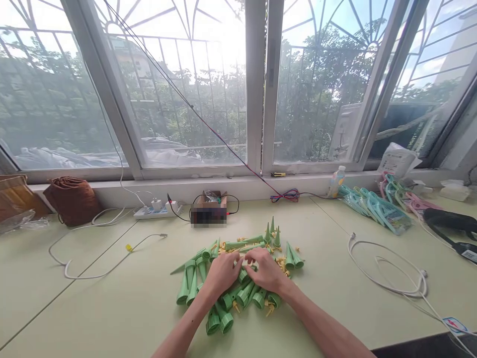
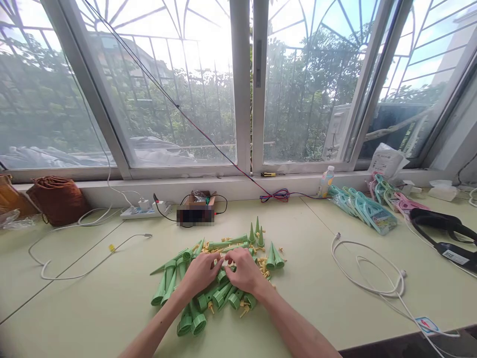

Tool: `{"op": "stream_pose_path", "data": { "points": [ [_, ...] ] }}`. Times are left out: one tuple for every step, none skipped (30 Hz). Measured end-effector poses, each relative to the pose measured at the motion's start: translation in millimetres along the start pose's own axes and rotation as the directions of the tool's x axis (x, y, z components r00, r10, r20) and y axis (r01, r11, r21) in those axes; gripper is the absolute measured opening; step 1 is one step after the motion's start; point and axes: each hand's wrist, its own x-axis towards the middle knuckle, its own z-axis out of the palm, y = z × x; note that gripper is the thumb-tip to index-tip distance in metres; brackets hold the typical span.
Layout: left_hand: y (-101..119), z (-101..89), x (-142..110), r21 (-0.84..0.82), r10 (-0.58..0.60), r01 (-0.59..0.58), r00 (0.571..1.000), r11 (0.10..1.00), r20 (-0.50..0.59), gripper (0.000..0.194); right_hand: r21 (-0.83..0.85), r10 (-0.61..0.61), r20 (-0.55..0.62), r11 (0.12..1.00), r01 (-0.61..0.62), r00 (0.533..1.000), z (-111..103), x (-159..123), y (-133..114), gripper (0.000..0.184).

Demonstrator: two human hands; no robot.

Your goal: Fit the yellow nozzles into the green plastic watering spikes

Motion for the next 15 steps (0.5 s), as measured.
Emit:
{"op": "stream_pose_path", "data": {
  "points": [
    [-0.6,0.8,-0.1,0.000,0.002,-0.002,1.000,1.000,-0.001,0.033,0.000,0.006,0.000,1.000,-0.006,1.000,0.5,0.0,0.5,0.010],
    [-1.1,1.7,-0.2,0.000,0.004,-0.004,1.000,1.000,-0.004,0.033,-0.001,0.012,0.000,1.000,-0.012,1.000,1.1,0.1,1.0,0.010],
    [-1.5,2.5,-0.2,-0.002,0.006,-0.006,1.000,1.000,-0.007,0.033,-0.002,0.018,-0.002,1.000,-0.018,1.000,1.7,0.2,1.5,0.011],
    [-1.8,3.2,-0.2,-0.003,0.007,-0.007,1.000,1.000,-0.012,0.034,-0.004,0.024,-0.006,1.000,-0.024,1.000,2.3,0.4,1.9,0.011],
    [-2.0,3.6,0.0,-0.005,0.008,-0.008,1.000,1.000,-0.017,0.035,-0.008,0.029,-0.010,1.000,-0.029,1.000,3.0,0.7,2.4,0.010],
    [-2.0,3.7,0.2,-0.009,0.010,-0.010,1.000,1.000,-0.023,0.036,-0.013,0.034,-0.017,0.999,-0.034,0.999,3.6,1.0,2.8,0.009],
    [-2.0,3.6,0.4,-0.013,0.011,-0.011,1.000,1.000,-0.029,0.036,-0.018,0.038,-0.024,0.999,-0.039,0.999,4.1,1.3,3.2,0.008],
    [-1.9,3.1,0.6,-0.021,0.012,-0.012,0.999,1.000,-0.037,0.037,-0.024,0.043,-0.033,0.999,-0.044,0.999,4.5,1.7,3.7,0.008],
    [-1.8,2.5,0.8,-0.038,0.014,-0.016,0.999,0.999,-0.044,0.037,-0.029,0.048,-0.042,0.998,-0.049,0.998,4.7,2.1,4.1,0.008],
    [-1.8,1.8,1.0,-0.063,0.019,-0.022,0.998,0.998,-0.053,0.035,-0.033,0.052,-0.048,0.998,-0.054,0.997,4.7,2.4,4.5,0.009],
    [-1.8,1.1,1.1,-0.096,0.026,-0.032,0.998,0.995,-0.065,0.034,-0.037,0.057,-0.053,0.998,-0.059,0.997,4.6,2.8,4.8,0.010],
    [-1.9,0.3,1.2,-0.134,0.035,-0.045,0.996,0.990,-0.080,0.032,-0.039,0.060,-0.057,0.997,-0.062,0.997,4.3,3.1,4.9,0.011],
    [-2.0,-0.3,1.3,-0.168,0.044,-0.060,0.994,0.984,-0.100,0.029,-0.040,0.063,-0.060,0.997,-0.066,0.996,4.0,3.4,4.8,0.013],
    [-2.2,-0.9,1.3,-0.199,0.054,-0.078,0.991,0.977,-0.120,0.028,-0.042,0.066,-0.064,0.997,-0.068,0.996,3.5,3.7,4.4,0.013],
    [-2.4,-1.4,1.4,-0.223,0.063,-0.094,0.988,0.970,-0.142,0.026,-0.044,0.067,-0.071,0.997,-0.070,0.995,3.0,4.0,3.7,0.014]
  ]
}}
